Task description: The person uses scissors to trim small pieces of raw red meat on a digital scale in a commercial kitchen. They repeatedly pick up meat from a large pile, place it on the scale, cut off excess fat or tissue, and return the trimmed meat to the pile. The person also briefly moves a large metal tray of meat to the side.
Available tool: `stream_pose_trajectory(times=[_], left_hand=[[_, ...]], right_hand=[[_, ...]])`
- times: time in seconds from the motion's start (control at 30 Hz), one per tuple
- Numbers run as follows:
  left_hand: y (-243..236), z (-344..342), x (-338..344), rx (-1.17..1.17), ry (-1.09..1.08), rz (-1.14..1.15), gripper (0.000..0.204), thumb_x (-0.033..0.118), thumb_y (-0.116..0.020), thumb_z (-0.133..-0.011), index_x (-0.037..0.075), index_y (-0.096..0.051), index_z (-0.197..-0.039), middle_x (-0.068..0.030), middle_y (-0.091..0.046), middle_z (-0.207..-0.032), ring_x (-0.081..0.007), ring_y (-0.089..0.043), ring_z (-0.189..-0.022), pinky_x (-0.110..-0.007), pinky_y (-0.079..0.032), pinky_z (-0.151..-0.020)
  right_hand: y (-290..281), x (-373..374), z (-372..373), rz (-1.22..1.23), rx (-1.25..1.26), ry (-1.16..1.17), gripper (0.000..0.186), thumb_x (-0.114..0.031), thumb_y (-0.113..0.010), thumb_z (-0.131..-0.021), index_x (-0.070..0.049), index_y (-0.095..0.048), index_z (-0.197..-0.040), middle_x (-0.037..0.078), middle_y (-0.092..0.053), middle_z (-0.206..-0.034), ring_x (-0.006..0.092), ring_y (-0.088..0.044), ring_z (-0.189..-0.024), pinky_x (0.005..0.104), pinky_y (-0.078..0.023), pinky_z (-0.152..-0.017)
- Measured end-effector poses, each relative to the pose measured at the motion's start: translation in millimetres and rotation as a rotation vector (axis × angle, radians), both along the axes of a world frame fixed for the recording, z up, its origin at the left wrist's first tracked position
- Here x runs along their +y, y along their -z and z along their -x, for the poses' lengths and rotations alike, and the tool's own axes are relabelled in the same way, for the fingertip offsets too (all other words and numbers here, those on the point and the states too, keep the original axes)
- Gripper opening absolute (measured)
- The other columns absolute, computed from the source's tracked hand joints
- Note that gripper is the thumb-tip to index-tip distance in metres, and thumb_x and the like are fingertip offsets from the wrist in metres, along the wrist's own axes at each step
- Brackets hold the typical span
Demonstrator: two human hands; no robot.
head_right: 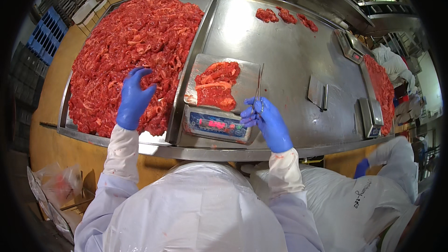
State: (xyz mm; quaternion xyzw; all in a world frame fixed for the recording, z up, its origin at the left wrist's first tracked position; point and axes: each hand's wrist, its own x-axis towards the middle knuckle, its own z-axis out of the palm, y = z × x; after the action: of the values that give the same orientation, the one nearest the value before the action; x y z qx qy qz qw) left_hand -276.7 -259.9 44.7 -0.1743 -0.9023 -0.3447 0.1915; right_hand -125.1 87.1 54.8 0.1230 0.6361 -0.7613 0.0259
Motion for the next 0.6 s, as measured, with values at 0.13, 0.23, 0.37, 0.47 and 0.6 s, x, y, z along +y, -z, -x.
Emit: stream_pose_trajectory(times=[0.13, 0.23, 0.37, 0.47, 0.6], left_hand=[[6, -7, 39, -0.067, 0.27, -0.06, 0.029, 0.009, -0.076, -0.075, 0.002, -0.069, -0.102, -0.0182, -0.066, -0.104, -0.0355, -0.065, -0.099, -0.042, -0.052, -0.087], [10, -25, 85, -0.291, 0.518, -0.11, 0.028, 0.007, -0.078, -0.075, 0.004, -0.069, -0.101, -0.0151, -0.066, -0.099, -0.0314, -0.066, -0.094, -0.038, -0.053, -0.085], [25, -24, 108, -0.104, 0.478, 0.061, 0.024, 0.011, -0.075, -0.077, 0.004, -0.067, -0.098, -0.0173, -0.064, -0.09, -0.0362, -0.065, -0.083, -0.042, -0.055, -0.076], [25, -27, 103, -0.144, 0.421, 0.127, 0.022, 0.013, -0.074, -0.077, 0.004, -0.067, -0.096, -0.018, -0.065, -0.089, -0.037, -0.065, -0.081, -0.044, -0.055, -0.075], [25, -28, 91, -0.166, 0.341, 0.017, 0.019, 0.011, -0.072, -0.076, 0.003, -0.067, -0.092, -0.0171, -0.066, -0.085, -0.0367, -0.065, -0.078, -0.043, -0.054, -0.073]], right_hand=[[3, -19, 6, 0.075, 0.076, -0.085, 0.043, -0.038, -0.05, -0.104, 0.001, -0.056, -0.121, 0.014, -0.068, -0.098, 0.0203, -0.069, -0.09, 0.0306, -0.056, -0.082], [3, -37, 24, -0.022, 0.02, -0.144, 0.04, -0.032, -0.052, -0.104, 0.002, -0.054, -0.123, 0.015, -0.067, -0.105, 0.0221, -0.069, -0.096, 0.0345, -0.056, -0.087], [8, -31, 40, -0.159, 0.092, 0.085, 0.034, -0.027, -0.056, -0.101, 0.001, -0.055, -0.121, 0.012, -0.067, -0.104, 0.0186, -0.068, -0.096, 0.0328, -0.056, -0.084], [-1, -29, 10, -0.14, 0.036, -0.085, 0.032, -0.026, -0.057, -0.101, -0.001, -0.056, -0.12, 0.01, -0.067, -0.099, 0.0181, -0.068, -0.094, 0.0309, -0.055, -0.082], [2, -51, -36, 0.027, -0.206, -0.451, 0.035, -0.03, -0.055, -0.1, 0.0, -0.058, -0.118, 0.012, -0.067, -0.099, 0.0203, -0.068, -0.091, 0.0298, -0.054, -0.082]])
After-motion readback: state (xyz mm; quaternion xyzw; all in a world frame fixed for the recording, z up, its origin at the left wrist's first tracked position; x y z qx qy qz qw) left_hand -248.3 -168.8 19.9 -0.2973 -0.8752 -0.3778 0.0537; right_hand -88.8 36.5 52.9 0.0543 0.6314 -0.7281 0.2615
